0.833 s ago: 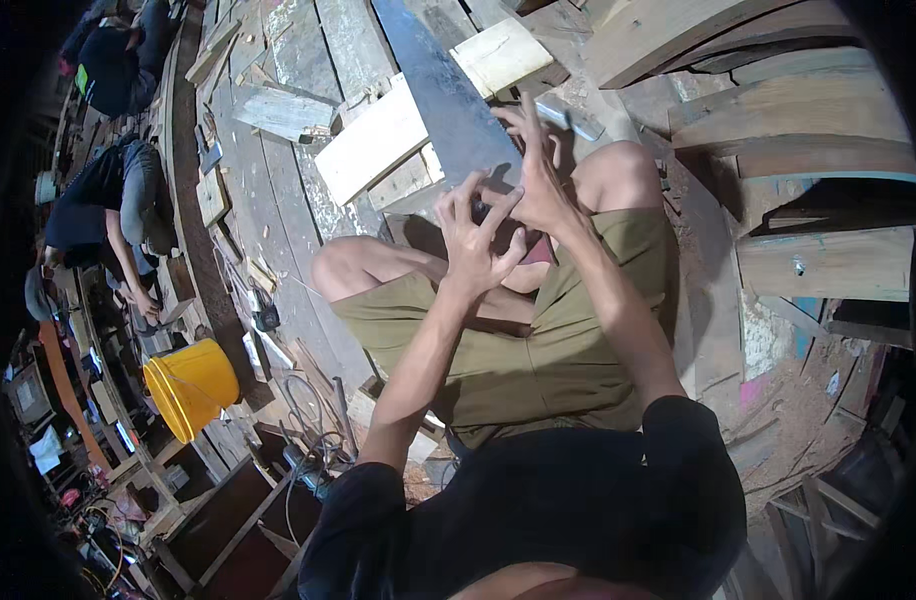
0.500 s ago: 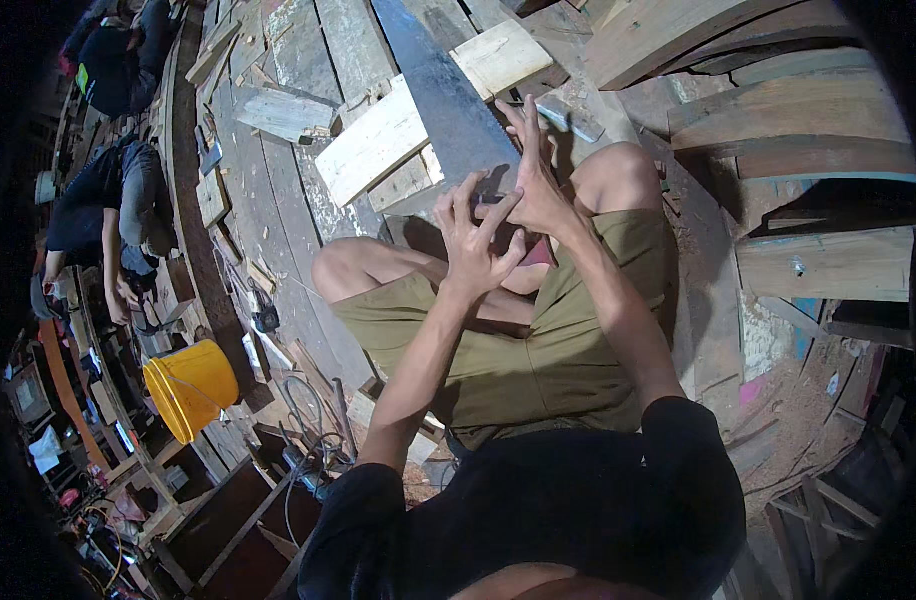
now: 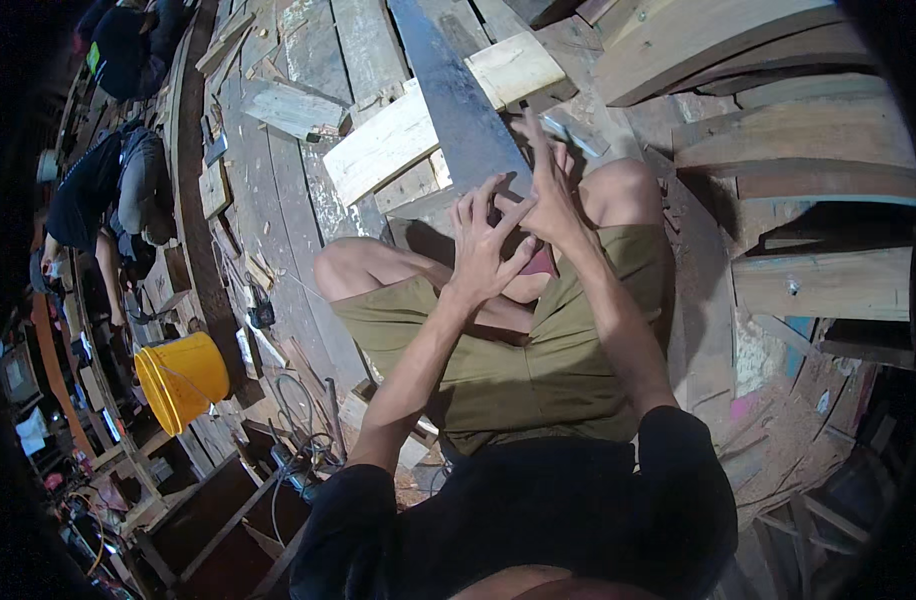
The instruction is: Cutting a small piece of wood with a hand saw while sitting cross-legged on the workshop floor.
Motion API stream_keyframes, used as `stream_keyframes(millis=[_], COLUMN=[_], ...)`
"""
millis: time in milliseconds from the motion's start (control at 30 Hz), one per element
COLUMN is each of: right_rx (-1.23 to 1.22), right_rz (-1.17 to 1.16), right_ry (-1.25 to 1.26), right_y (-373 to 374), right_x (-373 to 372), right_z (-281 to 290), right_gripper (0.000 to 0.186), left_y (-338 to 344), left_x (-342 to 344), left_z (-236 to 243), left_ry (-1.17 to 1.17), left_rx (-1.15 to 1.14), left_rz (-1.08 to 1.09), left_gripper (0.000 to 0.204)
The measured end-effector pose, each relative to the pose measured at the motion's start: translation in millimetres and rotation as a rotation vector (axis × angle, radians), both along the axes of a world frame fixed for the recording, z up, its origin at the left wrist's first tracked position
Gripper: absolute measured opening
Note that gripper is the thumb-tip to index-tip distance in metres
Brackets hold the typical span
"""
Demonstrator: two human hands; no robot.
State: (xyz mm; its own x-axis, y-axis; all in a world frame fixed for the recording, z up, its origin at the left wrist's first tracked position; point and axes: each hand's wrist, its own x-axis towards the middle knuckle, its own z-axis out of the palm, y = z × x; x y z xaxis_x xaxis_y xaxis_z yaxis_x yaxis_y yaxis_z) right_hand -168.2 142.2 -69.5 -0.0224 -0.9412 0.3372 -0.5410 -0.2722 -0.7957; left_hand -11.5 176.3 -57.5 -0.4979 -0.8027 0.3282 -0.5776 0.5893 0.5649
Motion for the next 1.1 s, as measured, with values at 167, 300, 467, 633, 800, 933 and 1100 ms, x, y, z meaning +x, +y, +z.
stream_keyframes(millis=[167,300,467,633,800,933,1100], right_rx=[-0.021,-0.018,0.099,0.090,0.091,0.075,0.004], right_rz=[-0.138,0.001,0.128,0.150,0.152,0.146,0.121], right_ry=[0.032,0.180,0.360,0.443,0.579,0.580,0.454], right_y=[13,67,135,128,129,126,106], right_x=[8,26,38,47,50,50,52], right_z=[28,37,26,24,15,22,24], right_gripper=[0.091,0.030,0.039,0.040,0.049,0.048,0.045], left_y=[-1,-7,-15,-15,-10,-15,-32], left_x=[8,21,18,17,21,26,42], left_z=[-5,-11,-15,-16,-8,-2,13], left_ry=[0.241,0.315,0.497,0.503,0.506,0.573,0.487], left_rx=[-0.090,-0.129,-0.078,-0.071,-0.090,-0.075,-0.072], left_rz=[0.214,0.480,0.598,0.564,0.538,0.562,0.504], left_gripper=[0.047,0.039,0.033,0.029,0.028,0.021,0.016])
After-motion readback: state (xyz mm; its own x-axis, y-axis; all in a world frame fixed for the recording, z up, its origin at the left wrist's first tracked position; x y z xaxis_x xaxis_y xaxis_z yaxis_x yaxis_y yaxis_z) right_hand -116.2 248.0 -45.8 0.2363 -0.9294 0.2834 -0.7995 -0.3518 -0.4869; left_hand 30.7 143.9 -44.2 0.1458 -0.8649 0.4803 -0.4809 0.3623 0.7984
